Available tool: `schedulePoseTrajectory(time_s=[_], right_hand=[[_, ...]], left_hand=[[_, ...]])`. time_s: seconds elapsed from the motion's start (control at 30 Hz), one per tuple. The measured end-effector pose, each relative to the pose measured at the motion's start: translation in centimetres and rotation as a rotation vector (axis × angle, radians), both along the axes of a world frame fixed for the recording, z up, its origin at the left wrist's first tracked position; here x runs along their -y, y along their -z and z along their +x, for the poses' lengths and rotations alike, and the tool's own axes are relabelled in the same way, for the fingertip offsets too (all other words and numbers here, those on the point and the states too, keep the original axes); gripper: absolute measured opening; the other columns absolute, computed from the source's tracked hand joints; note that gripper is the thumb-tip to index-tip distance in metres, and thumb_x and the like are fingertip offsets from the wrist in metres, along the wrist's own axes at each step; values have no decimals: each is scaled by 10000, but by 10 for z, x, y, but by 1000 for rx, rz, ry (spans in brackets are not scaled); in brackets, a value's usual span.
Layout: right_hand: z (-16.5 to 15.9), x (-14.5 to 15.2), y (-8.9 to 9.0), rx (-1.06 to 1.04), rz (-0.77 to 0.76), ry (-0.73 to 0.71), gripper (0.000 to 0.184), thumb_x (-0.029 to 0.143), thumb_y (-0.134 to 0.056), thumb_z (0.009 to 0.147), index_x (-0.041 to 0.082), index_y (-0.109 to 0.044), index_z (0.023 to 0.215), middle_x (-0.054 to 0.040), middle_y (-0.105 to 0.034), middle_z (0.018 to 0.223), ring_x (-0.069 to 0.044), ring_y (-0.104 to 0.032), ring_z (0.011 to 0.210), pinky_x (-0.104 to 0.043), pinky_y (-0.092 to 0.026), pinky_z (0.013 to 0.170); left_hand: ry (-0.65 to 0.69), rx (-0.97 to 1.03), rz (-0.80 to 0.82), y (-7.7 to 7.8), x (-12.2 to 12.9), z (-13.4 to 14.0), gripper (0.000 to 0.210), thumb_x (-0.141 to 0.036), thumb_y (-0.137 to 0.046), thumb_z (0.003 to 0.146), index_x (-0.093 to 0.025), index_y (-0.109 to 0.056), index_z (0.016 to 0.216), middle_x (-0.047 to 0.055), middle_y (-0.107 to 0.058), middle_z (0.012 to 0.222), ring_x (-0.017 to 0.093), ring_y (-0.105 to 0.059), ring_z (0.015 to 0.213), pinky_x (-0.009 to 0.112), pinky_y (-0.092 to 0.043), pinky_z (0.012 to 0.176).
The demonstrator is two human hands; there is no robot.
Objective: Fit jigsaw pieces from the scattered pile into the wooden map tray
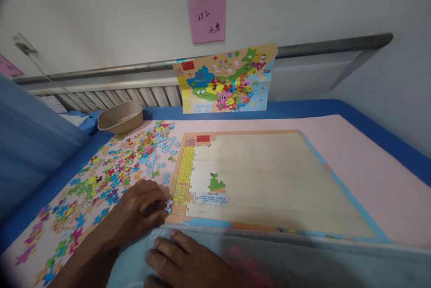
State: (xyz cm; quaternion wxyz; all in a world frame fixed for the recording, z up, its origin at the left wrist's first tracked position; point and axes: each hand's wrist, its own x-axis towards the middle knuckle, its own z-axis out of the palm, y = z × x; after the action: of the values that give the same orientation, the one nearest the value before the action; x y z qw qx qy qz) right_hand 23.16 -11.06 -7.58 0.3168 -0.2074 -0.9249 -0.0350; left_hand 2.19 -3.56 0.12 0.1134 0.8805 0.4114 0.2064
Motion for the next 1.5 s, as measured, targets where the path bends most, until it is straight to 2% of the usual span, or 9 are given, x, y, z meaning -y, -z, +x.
schedulePoseTrajectory(time_s=[0.17, 0.3, 0.4, 0.5, 0.67, 0.93, 1.1, 1.3, 1.5], right_hand=[[0, -2, -3, -95, 15, 8, 309, 408, -566, 1123, 180, -684, 1296, 26, -793, 1233, -122, -638, 1291, -275, -407, 1223], [-1, -5, -9, -158, 28, 9, 277, 381, -564, 1124, 180, -698, 1259, 47, -801, 1211, -100, -653, 1239, -250, -359, 1254], [0, -4, -14, -188, 10, 27, 284, 351, -494, 1152, 182, -707, 1235, 55, -803, 1203, -95, -655, 1223, -263, -316, 1279], [1, -5, -16, -137, 35, 14, 286, 331, -469, 1160, 199, -709, 1241, 63, -795, 1228, -96, -642, 1246, -271, -335, 1270], [1, -8, -16, -174, 127, 11, 203, 370, -587, 1113, 239, -733, 1161, 95, -802, 1173, -113, -644, 1215, -282, -369, 1253], [5, -7, -5, -23, 147, 0, 279, 470, -580, 1107, 268, -711, 1248, 75, -726, 1372, -134, -558, 1353, -330, -422, 1219], [-1, -7, -1, -167, 146, 52, 317, 479, -581, 1105, 213, -729, 1195, 73, -782, 1226, -101, -570, 1315, -279, -411, 1218], [-2, -6, -5, -154, 126, 43, 321, 461, -548, 1123, 202, -723, 1197, 70, -791, 1197, -96, -579, 1309, -275, -407, 1218], [-5, -10, -14, -241, 106, 39, 329, 398, -475, 1159, 193, -732, 1146, 76, -815, 1086, -91, -643, 1174, -250, -267, 1290]], left_hand=[[-21, -31, -20, -2, -5, -7, 207, -83, -652, 758, -231, -692, 896, 17, -711, 830, 203, -633, 803, 357, -459, 765], [-54, -51, -24, -1, -10, -14, 184, -84, -651, 779, -222, -688, 895, 17, -713, 831, 202, -630, 807, 357, -452, 769], [-62, -48, -22, 1, -11, -16, 162, -82, -664, 796, -218, -678, 882, 10, -705, 828, 201, -622, 818, 354, -440, 775], [-61, -49, -23, 3, -12, -17, 158, -74, -665, 807, -217, -671, 874, 7, -694, 820, 198, -610, 811, 346, -431, 769], [-94, -76, -8, 6, -18, -25, 71, -140, -678, 886, -207, -664, 870, 21, -685, 831, 199, -607, 822, 347, -427, 789], [-107, -96, -21, 15, -23, -30, 65, -243, -697, 955, -208, -676, 904, 13, -669, 833, 188, -594, 807, 331, -410, 774], [-98, -98, -26, 14, -23, -27, 61, -239, -673, 972, -202, -689, 926, 15, -676, 843, 189, -594, 815, 334, -414, 780], [-113, -89, -31, 12, -23, -24, 84, -226, -679, 961, -210, -676, 878, 10, -675, 825, 191, -605, 807, 331, -412, 774], [-148, -109, -68, 10, -23, -24, 54, -246, -695, 950, -220, -697, 903, 24, -726, 871, 212, -649, 856, 352, -443, 809]])
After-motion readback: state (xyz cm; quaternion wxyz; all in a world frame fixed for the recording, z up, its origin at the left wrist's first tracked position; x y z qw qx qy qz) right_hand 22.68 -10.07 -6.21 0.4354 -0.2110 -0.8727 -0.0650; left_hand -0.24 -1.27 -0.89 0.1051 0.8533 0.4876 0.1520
